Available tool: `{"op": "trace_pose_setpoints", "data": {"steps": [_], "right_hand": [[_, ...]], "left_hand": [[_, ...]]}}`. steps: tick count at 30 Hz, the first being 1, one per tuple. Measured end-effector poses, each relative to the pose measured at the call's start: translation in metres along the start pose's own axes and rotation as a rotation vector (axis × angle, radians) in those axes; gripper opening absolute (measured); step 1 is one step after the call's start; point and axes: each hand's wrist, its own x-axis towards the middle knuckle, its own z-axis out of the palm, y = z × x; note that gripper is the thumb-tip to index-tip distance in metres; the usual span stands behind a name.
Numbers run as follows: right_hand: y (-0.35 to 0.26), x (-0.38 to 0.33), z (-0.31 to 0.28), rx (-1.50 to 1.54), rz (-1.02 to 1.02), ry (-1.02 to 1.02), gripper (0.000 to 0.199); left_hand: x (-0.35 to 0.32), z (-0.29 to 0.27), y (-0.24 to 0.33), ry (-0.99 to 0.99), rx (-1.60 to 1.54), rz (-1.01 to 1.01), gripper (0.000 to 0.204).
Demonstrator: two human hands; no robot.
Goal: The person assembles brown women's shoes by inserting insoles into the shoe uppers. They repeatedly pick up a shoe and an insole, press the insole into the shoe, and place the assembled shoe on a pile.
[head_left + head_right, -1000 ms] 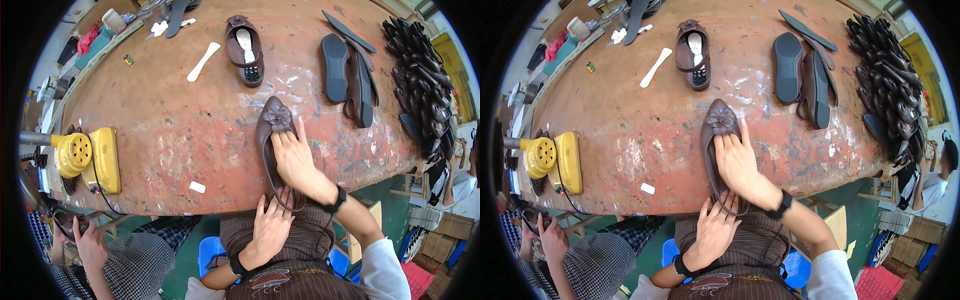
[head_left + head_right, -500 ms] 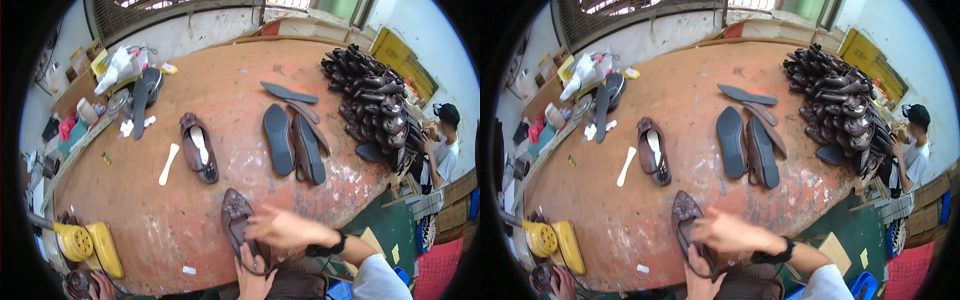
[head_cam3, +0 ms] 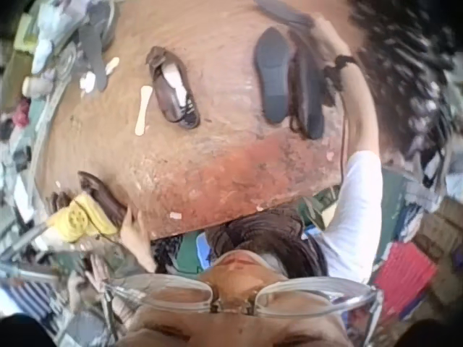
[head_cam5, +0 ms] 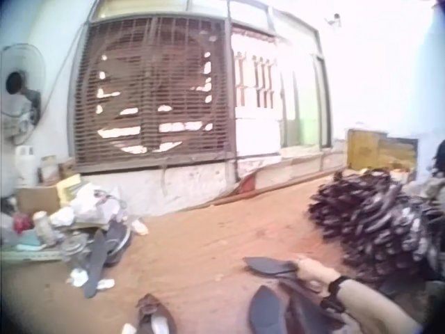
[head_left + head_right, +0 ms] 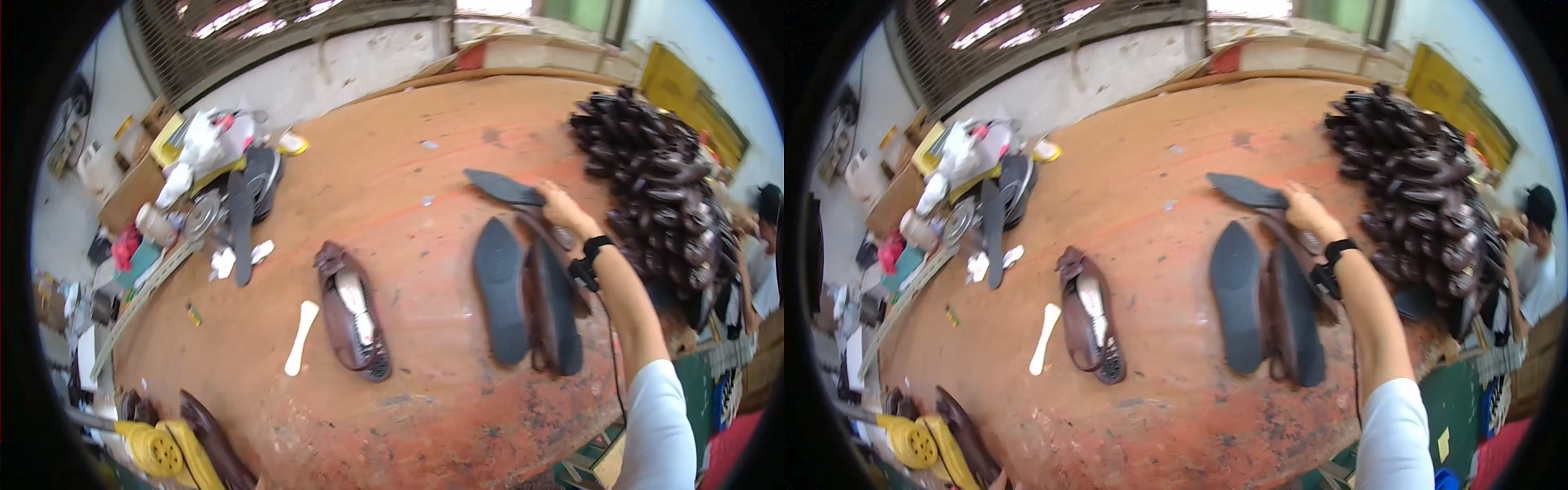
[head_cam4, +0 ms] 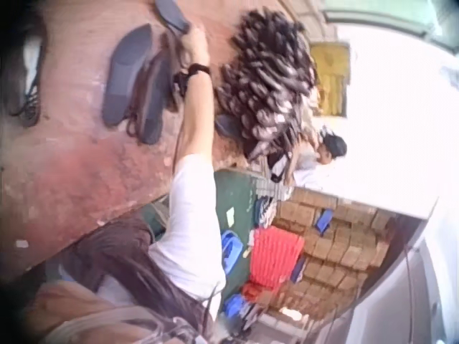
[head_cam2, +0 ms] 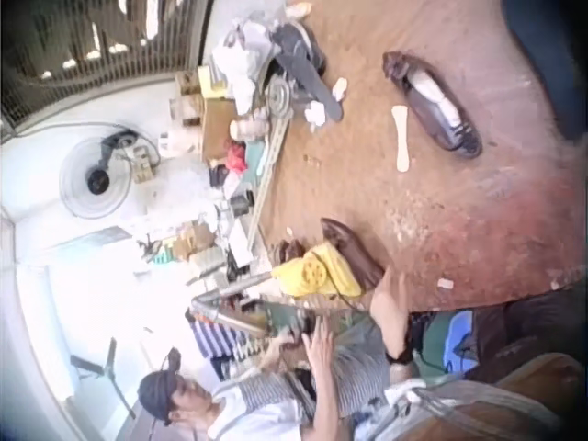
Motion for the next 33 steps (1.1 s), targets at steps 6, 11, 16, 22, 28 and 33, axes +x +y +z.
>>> {"op": "trace_pose_setpoints", "data": {"steps": [6,11,16,22,28,33], "right_hand": [[-0.033,-0.018,-0.008,0.052,0.047,-0.024,0.037],[-0.011,-0.073,-0.049,0.188,0.157,0.314,0.043],[-0.109,-0.18,-0.173,1.48,0.262,0.46,0.052],[-0.137,-0.326,-0.184,1.49,0.014,0.318,0.043],[-0.228,-0.365,-0.148,1.708,0.343,0.169,0.038],[-0.269,-0.383,-0.139,1.31,0.041,-0.192,0.054]], "left_hand": [[0.122,0.05,0.116,0.05,-0.443,0.331,0.055],[0.189,0.121,0.204,0.191,-0.021,0.405,0.053],[0.173,0.1,0.181,0.327,-0.304,0.348,0.023],[0.016,0.043,0.132,0.195,-0.333,0.767,0.017],[-0.081,0.093,0.064,0.013,-0.155,0.702,0.018],[-0.111,0.116,0.037,0.294,-0.501,0.28,0.035]]}}
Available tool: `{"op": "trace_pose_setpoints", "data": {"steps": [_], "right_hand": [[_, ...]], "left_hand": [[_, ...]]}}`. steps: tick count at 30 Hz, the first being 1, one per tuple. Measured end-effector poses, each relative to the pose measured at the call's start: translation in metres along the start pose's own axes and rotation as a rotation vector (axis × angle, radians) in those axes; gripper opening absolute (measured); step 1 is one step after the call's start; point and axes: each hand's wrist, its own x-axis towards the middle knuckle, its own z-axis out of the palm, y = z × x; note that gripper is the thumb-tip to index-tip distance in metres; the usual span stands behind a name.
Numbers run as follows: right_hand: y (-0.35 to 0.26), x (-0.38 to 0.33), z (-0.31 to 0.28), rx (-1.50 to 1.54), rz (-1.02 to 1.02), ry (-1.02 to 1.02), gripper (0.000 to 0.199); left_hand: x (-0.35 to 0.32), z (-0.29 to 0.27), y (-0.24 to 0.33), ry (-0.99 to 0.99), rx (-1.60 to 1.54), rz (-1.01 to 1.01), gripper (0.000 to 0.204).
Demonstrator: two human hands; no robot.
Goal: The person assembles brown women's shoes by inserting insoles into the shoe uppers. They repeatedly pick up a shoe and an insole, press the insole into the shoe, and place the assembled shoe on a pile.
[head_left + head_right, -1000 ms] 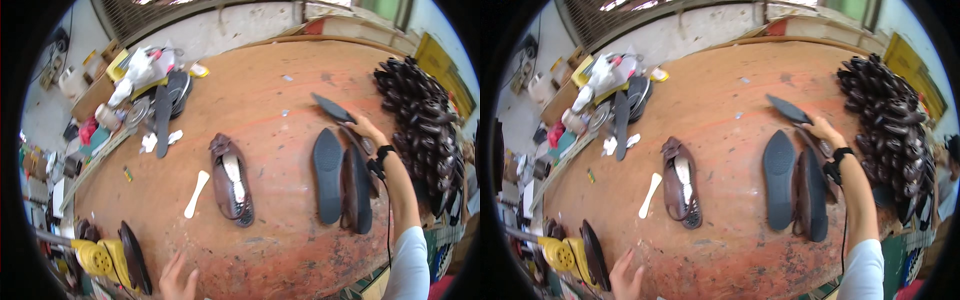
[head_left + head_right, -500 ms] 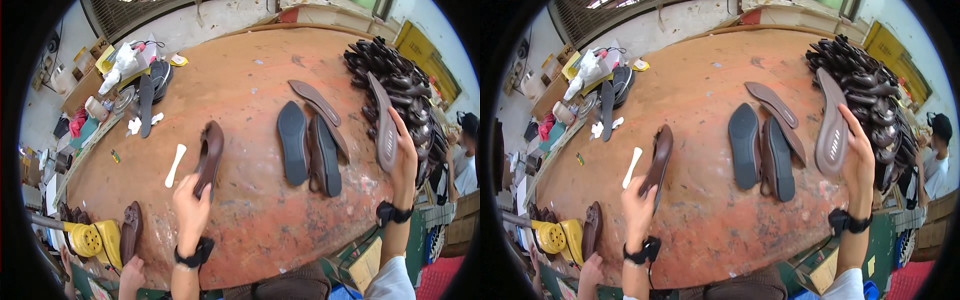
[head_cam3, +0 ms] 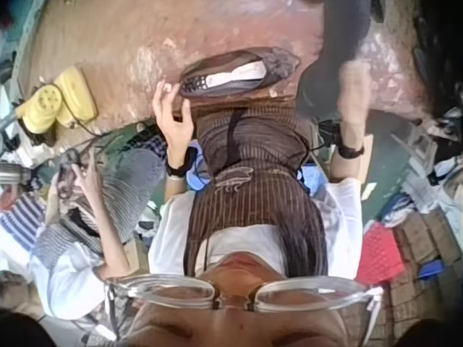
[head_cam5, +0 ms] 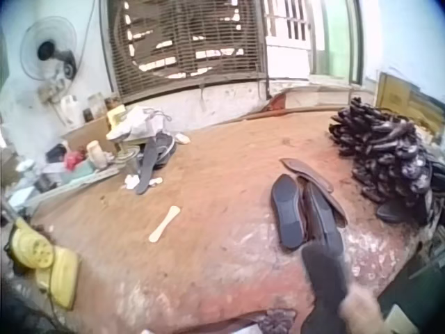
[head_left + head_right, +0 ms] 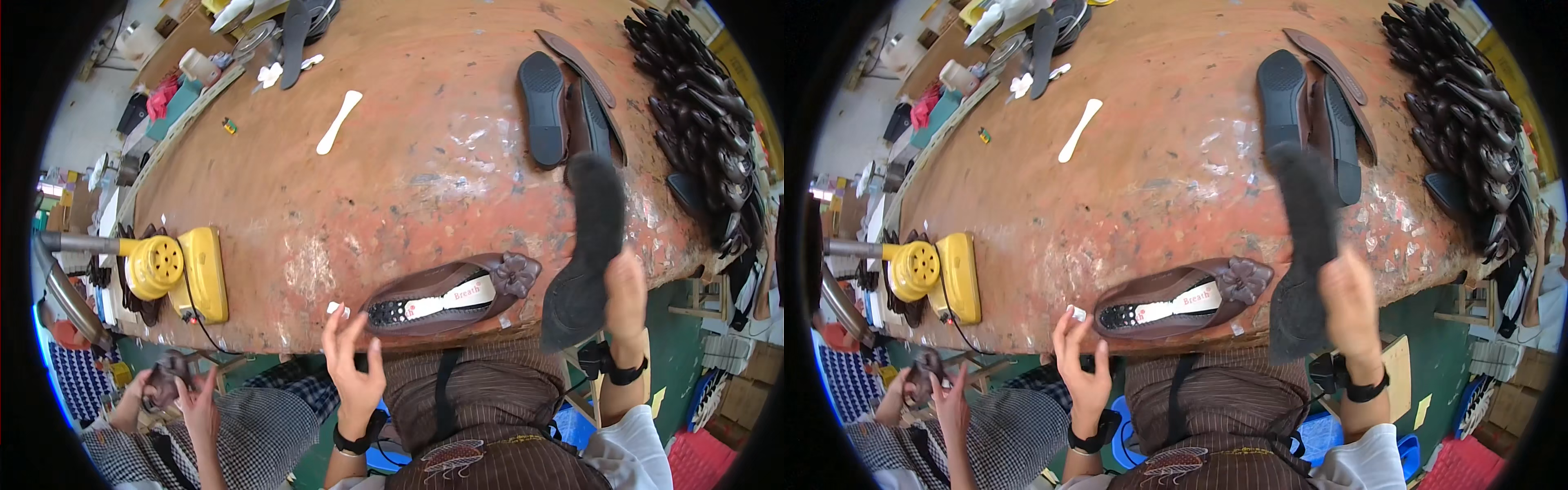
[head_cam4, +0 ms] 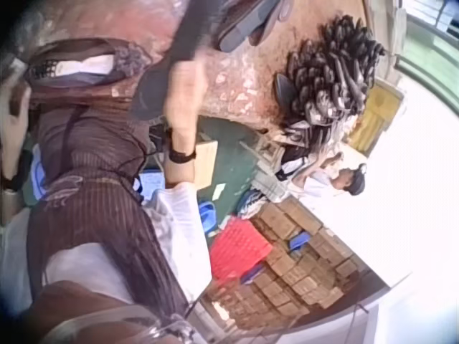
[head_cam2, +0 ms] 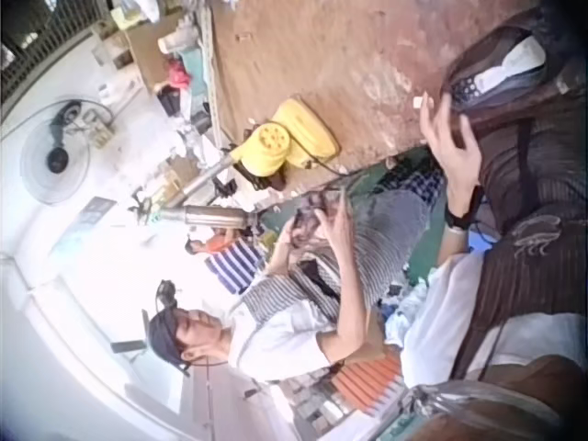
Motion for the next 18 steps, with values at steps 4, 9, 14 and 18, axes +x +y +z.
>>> {"op": "trace_pose_setpoints", "data": {"steps": [4,9,14,18], "right_hand": [[0.003,0.006,0.059,-0.765,-0.444,-0.341,0.061],[0.046,0.018,0.119,-0.666,-0.528,-0.401,0.035],[0.064,0.019,0.154,-0.55,-0.457,-0.424,0.032],[0.073,0.019,0.16,-0.601,-0.423,-0.478,0.033]], "left_hand": [[-0.006,0.025,-0.021,0.032,-0.444,-0.484,0.033],[0.003,0.033,-0.025,-0.001,-0.409,-0.423,0.041],[-0.003,0.039,-0.04,0.02,-0.42,-0.395,0.04],[-0.001,0.041,-0.048,0.043,-0.468,-0.477,0.035]]}}
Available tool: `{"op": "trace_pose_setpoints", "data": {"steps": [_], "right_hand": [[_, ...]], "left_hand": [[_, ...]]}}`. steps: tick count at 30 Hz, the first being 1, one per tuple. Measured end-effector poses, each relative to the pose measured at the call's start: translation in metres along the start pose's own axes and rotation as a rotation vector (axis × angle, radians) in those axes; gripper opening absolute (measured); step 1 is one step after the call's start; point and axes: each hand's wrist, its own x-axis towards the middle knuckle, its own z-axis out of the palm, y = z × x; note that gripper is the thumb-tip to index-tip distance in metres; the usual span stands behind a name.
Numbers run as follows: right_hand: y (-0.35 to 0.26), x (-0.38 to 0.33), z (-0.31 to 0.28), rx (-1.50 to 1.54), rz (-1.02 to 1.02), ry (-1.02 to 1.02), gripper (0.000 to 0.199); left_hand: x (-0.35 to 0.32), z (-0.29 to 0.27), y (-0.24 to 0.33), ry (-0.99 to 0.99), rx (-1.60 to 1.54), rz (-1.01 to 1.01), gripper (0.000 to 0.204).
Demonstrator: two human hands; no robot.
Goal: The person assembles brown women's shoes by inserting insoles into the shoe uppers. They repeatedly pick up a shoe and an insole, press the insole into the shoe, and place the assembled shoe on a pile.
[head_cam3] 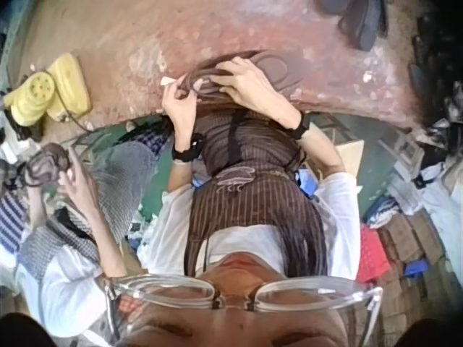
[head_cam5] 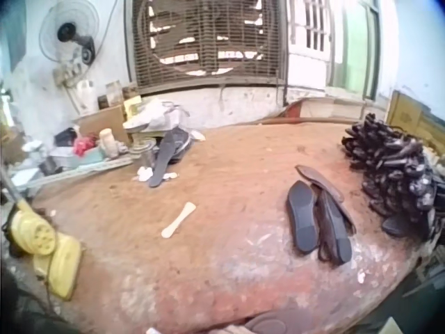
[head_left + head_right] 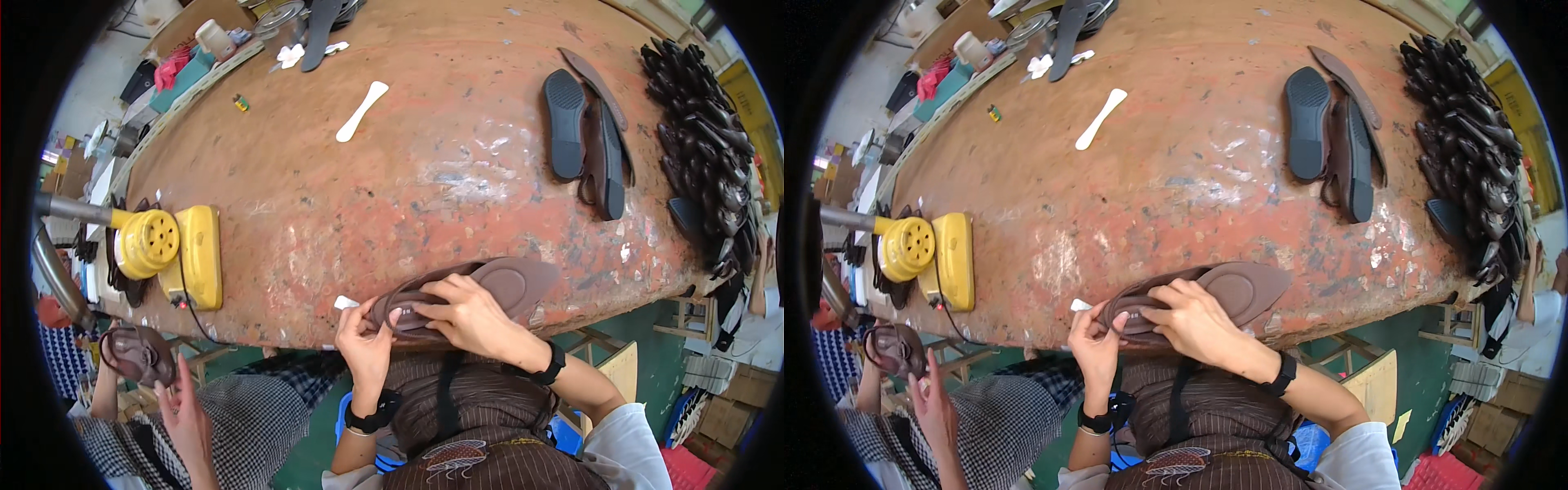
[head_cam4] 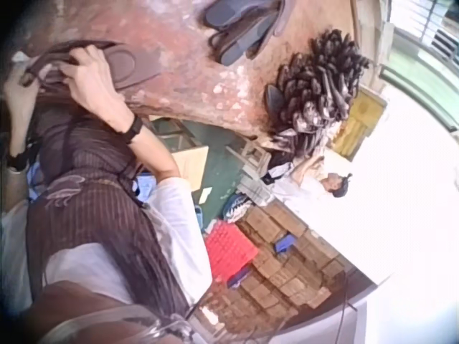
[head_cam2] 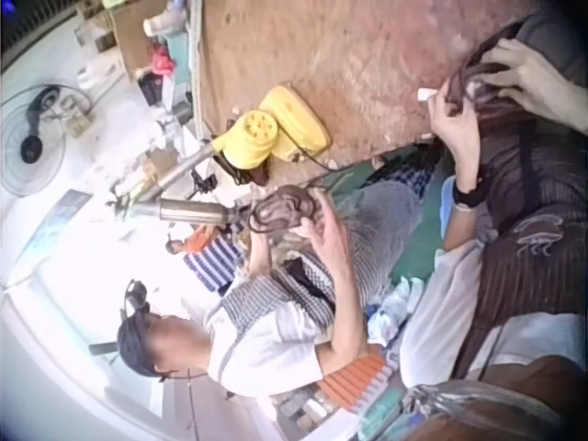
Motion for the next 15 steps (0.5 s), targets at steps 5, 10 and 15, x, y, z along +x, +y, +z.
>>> {"op": "trace_pose_setpoints", "data": {"steps": [5,10,15], "right_hand": [[-0.004,0.003,0.001,-0.05,-0.011,-0.037,0.026],[0.018,-0.006,0.027,0.006,-0.365,-0.112,0.038],[0.006,-0.02,0.021,-0.15,-0.097,-0.204,0.041]], "left_hand": [[0.011,0.009,0.0,0.053,-0.098,0.022,0.018],[0.014,0.013,0.004,0.062,-0.07,-0.023,0.008],[0.022,0.012,-0.003,0.007,0.054,0.143,0.013]]}}
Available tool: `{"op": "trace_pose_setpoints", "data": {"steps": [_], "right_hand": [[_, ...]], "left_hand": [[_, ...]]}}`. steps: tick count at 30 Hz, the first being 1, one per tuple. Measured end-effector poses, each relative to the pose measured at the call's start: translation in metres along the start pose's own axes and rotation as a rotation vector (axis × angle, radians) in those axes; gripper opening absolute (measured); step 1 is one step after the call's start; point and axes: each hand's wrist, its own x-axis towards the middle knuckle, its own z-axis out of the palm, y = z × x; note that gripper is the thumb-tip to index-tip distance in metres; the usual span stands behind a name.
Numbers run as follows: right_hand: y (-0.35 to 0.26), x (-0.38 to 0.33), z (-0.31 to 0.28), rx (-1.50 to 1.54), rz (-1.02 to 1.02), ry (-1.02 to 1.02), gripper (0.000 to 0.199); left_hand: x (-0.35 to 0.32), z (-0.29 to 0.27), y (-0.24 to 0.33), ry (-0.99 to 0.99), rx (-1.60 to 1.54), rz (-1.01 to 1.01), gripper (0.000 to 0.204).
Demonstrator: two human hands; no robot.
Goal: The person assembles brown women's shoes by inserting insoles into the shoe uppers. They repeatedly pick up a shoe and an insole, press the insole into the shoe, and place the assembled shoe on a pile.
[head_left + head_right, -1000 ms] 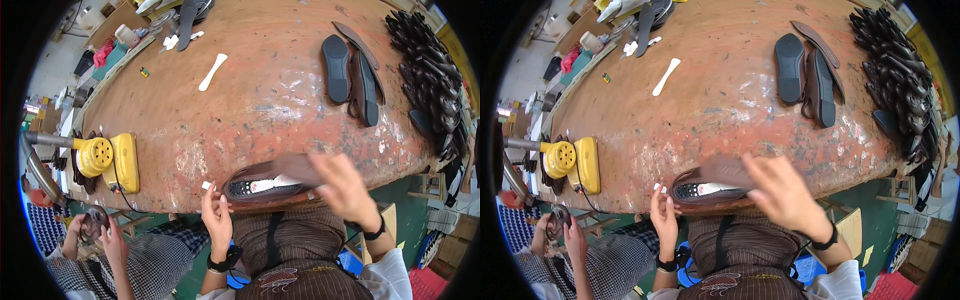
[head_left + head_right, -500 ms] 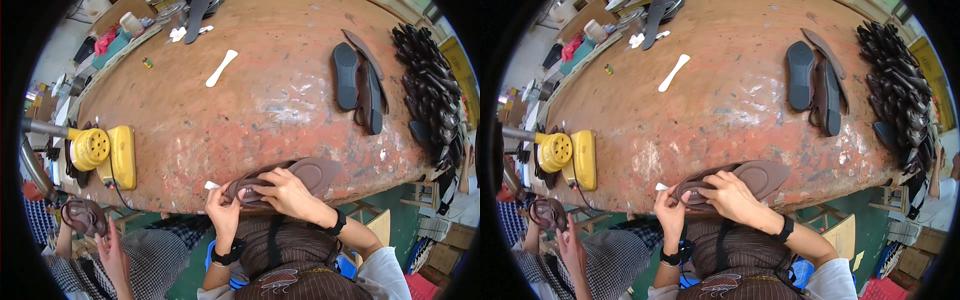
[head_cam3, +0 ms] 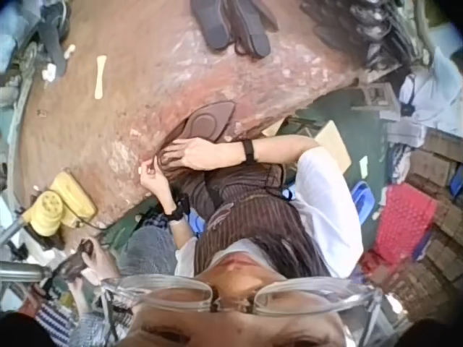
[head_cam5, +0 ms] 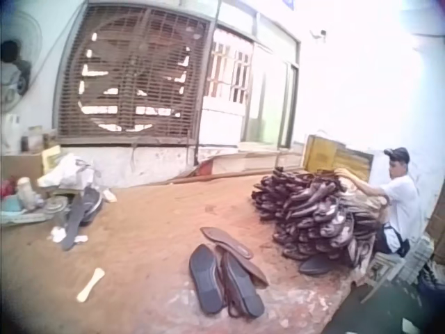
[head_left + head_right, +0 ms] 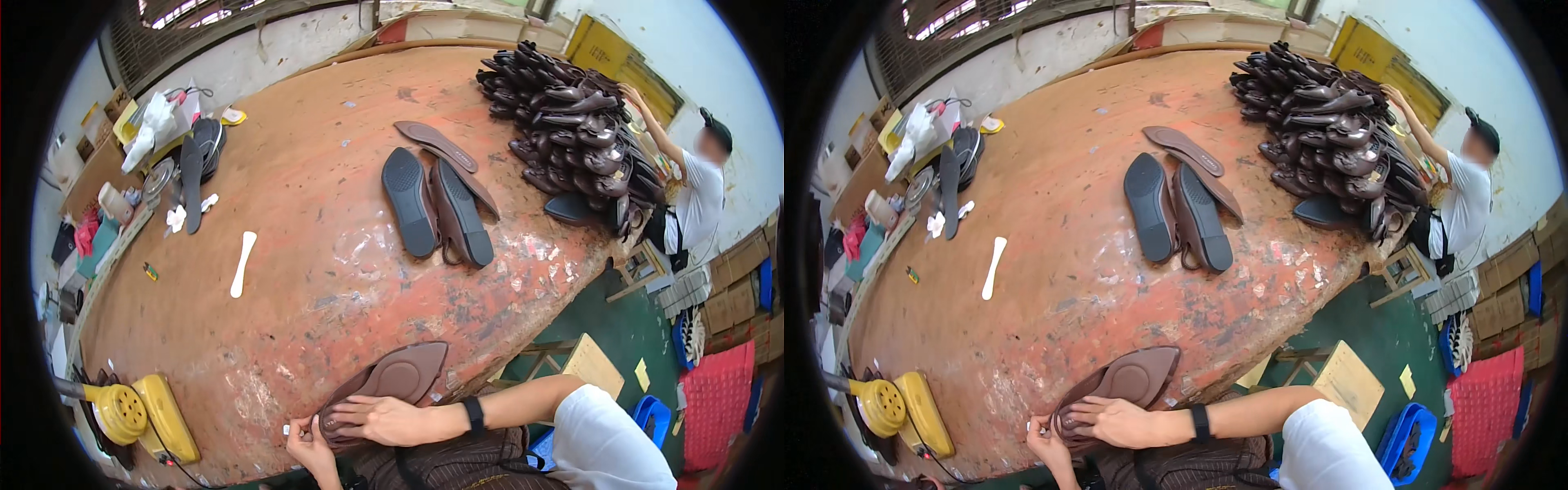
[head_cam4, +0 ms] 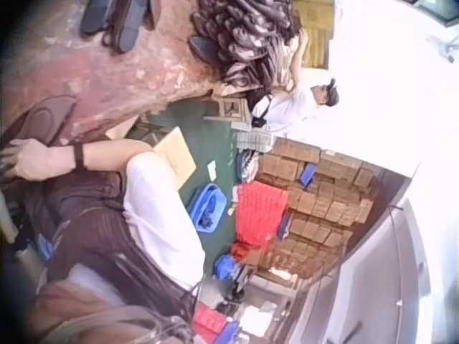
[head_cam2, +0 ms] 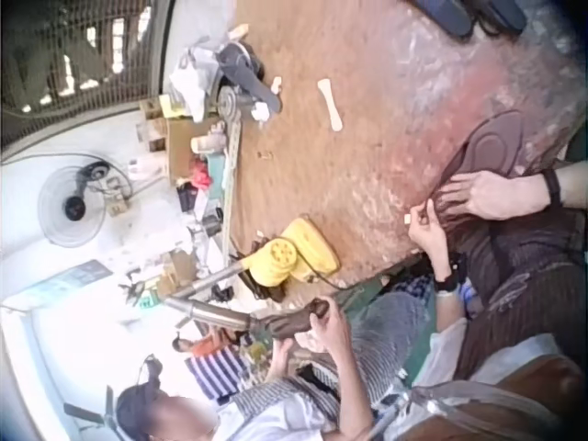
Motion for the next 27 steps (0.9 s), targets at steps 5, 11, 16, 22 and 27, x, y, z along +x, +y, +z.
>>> {"op": "trace_pose_setpoints", "data": {"steps": [5,11,16,22,27], "right_hand": [[-0.011,-0.01,-0.017,-0.172,0.135,0.076,0.032],[0.046,0.021,-0.092,-0.302,0.713,0.693,0.073],[0.031,0.009,-0.126,0.43,0.445,0.438,0.018],[-0.003,-0.038,-0.046,-0.227,0.309,0.399,0.039],[0.043,0.031,-0.081,-0.164,0.54,-0.008,0.059]], "left_hand": [[0.0,0.003,0.02,-0.008,-0.022,-0.156,0.017],[-0.048,0.016,0.034,-0.332,0.301,-0.003,0.015],[-0.076,0.04,0.099,-0.369,0.528,0.46,0.015],[-0.085,0.065,0.067,-0.695,0.682,0.5,0.07],[-0.081,0.071,0.066,-0.673,0.718,0.548,0.072]]}}
